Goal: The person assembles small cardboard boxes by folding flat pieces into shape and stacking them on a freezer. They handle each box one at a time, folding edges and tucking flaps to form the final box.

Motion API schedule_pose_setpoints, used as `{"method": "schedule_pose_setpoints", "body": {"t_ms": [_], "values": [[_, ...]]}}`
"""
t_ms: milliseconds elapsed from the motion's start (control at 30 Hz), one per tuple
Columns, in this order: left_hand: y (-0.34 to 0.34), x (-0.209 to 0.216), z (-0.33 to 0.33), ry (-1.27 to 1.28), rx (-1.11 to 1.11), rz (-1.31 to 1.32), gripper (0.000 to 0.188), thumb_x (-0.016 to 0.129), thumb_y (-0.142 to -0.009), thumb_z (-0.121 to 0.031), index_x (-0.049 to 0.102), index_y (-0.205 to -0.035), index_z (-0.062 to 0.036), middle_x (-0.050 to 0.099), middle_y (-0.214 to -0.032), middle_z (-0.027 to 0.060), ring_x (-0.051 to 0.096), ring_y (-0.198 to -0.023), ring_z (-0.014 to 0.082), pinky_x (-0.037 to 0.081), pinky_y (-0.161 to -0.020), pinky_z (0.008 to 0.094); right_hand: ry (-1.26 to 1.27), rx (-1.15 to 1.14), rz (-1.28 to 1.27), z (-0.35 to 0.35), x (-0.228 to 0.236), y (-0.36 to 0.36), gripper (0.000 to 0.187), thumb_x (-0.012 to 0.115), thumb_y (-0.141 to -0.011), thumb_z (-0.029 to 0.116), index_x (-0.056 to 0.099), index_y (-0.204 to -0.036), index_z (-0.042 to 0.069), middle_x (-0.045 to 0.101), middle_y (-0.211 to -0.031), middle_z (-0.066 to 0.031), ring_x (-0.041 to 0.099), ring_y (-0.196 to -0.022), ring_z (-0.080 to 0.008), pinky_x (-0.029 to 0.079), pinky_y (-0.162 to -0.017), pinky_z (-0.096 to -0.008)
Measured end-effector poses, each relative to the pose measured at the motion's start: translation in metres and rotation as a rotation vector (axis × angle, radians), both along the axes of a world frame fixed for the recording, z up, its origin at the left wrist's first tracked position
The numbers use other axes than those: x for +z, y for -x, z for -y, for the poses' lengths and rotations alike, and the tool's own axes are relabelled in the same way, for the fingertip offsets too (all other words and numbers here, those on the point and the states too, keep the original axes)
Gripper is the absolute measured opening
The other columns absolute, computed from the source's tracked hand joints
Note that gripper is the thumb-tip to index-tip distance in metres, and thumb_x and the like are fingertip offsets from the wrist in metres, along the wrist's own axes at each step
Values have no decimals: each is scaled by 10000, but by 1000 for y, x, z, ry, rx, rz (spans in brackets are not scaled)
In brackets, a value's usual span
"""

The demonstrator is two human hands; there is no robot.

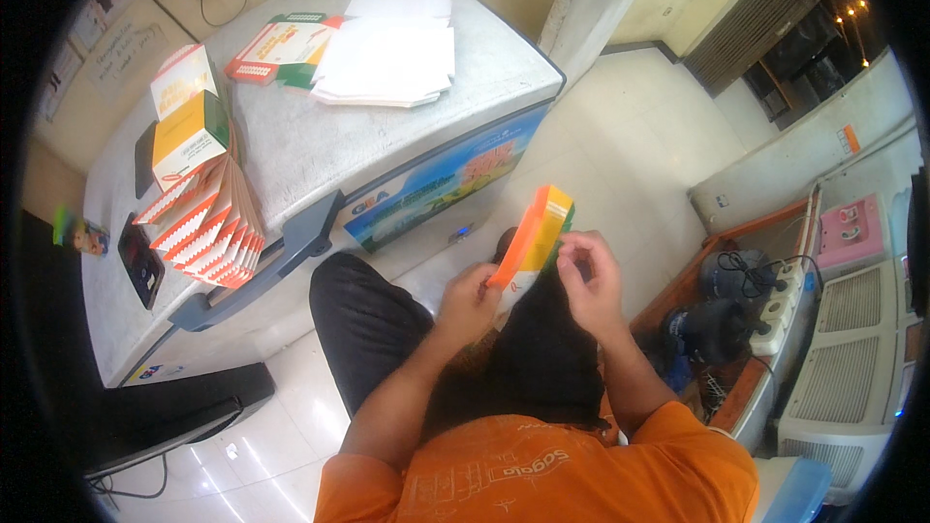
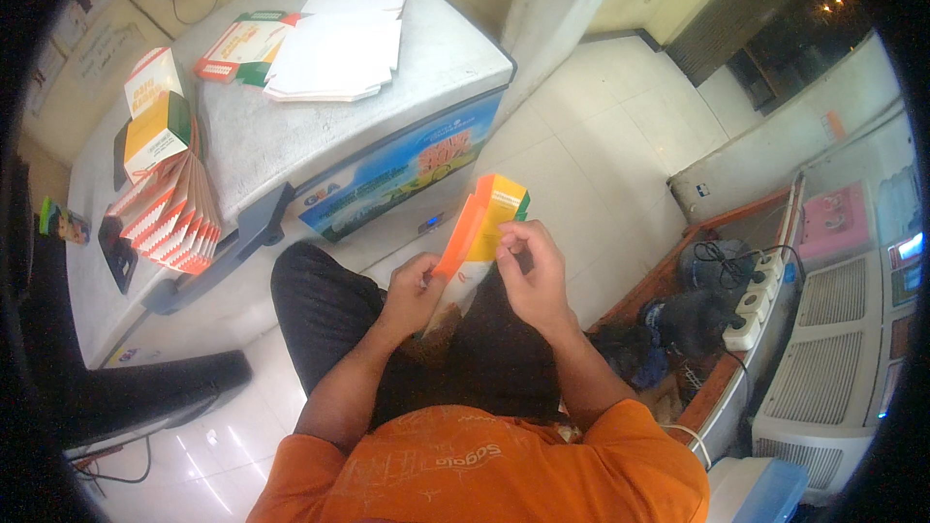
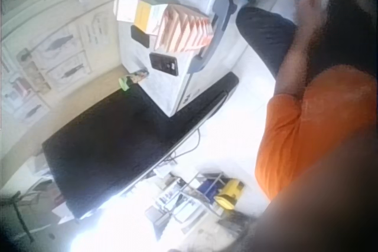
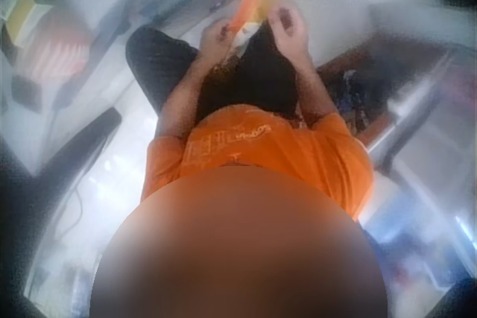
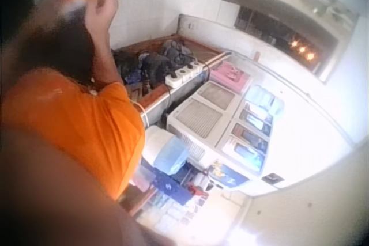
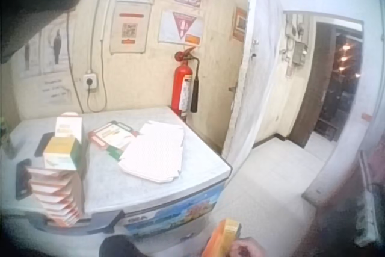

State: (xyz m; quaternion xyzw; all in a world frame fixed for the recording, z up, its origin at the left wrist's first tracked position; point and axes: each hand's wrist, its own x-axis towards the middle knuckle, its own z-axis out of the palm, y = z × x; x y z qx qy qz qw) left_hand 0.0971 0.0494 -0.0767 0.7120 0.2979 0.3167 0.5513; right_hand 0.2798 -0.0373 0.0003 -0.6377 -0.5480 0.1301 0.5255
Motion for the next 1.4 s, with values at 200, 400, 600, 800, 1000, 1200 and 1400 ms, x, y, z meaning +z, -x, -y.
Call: {"method": "schedule_pose_setpoints", "body": {"t_ms": [200,400,600,800,1000,1200,1400], "values": [[3,-2,-1,-231,-69,-30,172,615,-895,-71,644,-1058,-27,650,-1007,184,655,-865,374,526,-763,431,389,182,106,2,12,13,235,651,-915,29,610,-1145,18,633,-860,-148,652,-757,-272,517,-699,-353],[-7,-9,13,-175,-41,-105,134,599,-905,-65,618,-1034,-38,645,-890,178,653,-810,364,516,-730,452,361,81,136,-1,-12,16,102,672,-917,62,633,-996,11,659,-889,-182,677,-783,-369,526,-661,-391],[-10,-14,10,687,-103,210,126,535,-950,-31,636,-1020,-3,638,-741,46,611,-608,104,484,-540,273,41,-70,254,1,-25,21,45,671,-919,32,652,-943,-2,696,-888,-137,699,-786,-245,551,-695,-331],[-11,-14,16,581,-63,175,151,545,-956,-42,665,-1041,-11,648,-727,44,590,-602,110,476,-580,265,180,-125,56,9,-23,26,97,669,-905,5,659,-1001,10,697,-1001,-179,707,-858,-338,563,-774,-357],[-12,-24,27,268,-33,120,81,593,-933,-66,671,-944,-48,625,-701,47,598,-622,142,489,-601,344,20,89,342,12,-24,34,195,657,-812,-88,630,-989,-9,653,-1026,-182,675,-948,-380,562,-815,-394],[-16,-11,31,661,-11,241,155,588,-970,-103,623,-840,-27,626,-701,31,596,-648,112,485,-616,291,123,71,188,20,-24,29,212,699,-802,-94,637,-981,2,645,-994,-165,679,-924,-348,555,-790,-372],[-16,-13,26,640,-129,234,149,583,-993,-121,642,-924,-3,642,-763,31,598,-685,100,489,-649,262,282,85,4,24,-21,23,150,728,-829,-49,664,-961,-17,650,-980,-138,675,-848,-261,540,-719,-324]]}}
